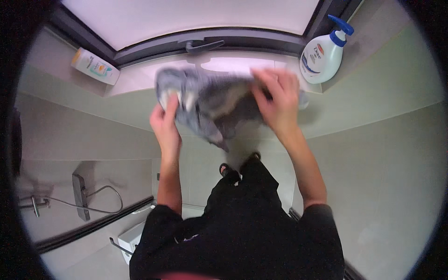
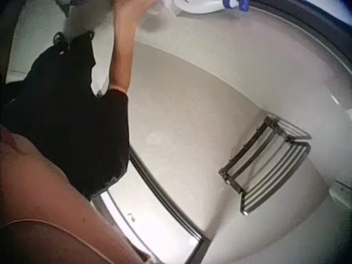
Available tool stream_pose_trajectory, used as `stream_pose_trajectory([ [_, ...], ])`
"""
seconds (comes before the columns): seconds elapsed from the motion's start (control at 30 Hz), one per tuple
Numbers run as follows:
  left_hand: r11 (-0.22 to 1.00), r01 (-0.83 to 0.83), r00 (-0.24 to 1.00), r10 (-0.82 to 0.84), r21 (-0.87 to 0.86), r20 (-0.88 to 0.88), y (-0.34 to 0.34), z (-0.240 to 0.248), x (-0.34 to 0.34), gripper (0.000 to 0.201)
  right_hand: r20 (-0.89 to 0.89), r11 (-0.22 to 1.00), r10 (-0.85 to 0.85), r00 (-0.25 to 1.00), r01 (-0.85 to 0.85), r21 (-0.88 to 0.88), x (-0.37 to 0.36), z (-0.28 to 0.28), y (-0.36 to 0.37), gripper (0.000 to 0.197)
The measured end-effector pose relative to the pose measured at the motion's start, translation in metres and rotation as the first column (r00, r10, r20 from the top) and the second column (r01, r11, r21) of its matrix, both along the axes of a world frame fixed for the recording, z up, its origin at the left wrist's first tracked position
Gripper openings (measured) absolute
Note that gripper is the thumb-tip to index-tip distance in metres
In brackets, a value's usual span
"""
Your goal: Cleaning various surfaces in a bathroom including a sink, wall, and glass door.
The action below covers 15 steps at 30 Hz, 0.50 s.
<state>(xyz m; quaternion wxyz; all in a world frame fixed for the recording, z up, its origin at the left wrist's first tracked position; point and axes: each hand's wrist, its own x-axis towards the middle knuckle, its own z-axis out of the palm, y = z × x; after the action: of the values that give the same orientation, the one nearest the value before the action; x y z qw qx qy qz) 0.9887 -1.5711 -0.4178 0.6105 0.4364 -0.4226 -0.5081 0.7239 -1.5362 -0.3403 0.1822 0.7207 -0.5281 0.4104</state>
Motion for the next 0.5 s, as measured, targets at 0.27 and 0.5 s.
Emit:
stream_pose_trajectory([
  [0.27, 0.677, -0.095, 0.609, 0.619, -0.73, 0.495, -0.074, -0.028, -0.001, 0.065, -0.073, 0.984, -0.133, 0.988, 0.141, 0.109, 0.032, -0.069, -0.03, 0.041],
  [0.5, 0.751, 0.397, 0.489, 0.313, -0.527, 0.814, -0.101, -0.012, 0.016, 0.059, -0.127, 0.943, -0.216, 0.968, 0.241, 0.229, 0.046, -0.074, -0.037, 0.055],
])
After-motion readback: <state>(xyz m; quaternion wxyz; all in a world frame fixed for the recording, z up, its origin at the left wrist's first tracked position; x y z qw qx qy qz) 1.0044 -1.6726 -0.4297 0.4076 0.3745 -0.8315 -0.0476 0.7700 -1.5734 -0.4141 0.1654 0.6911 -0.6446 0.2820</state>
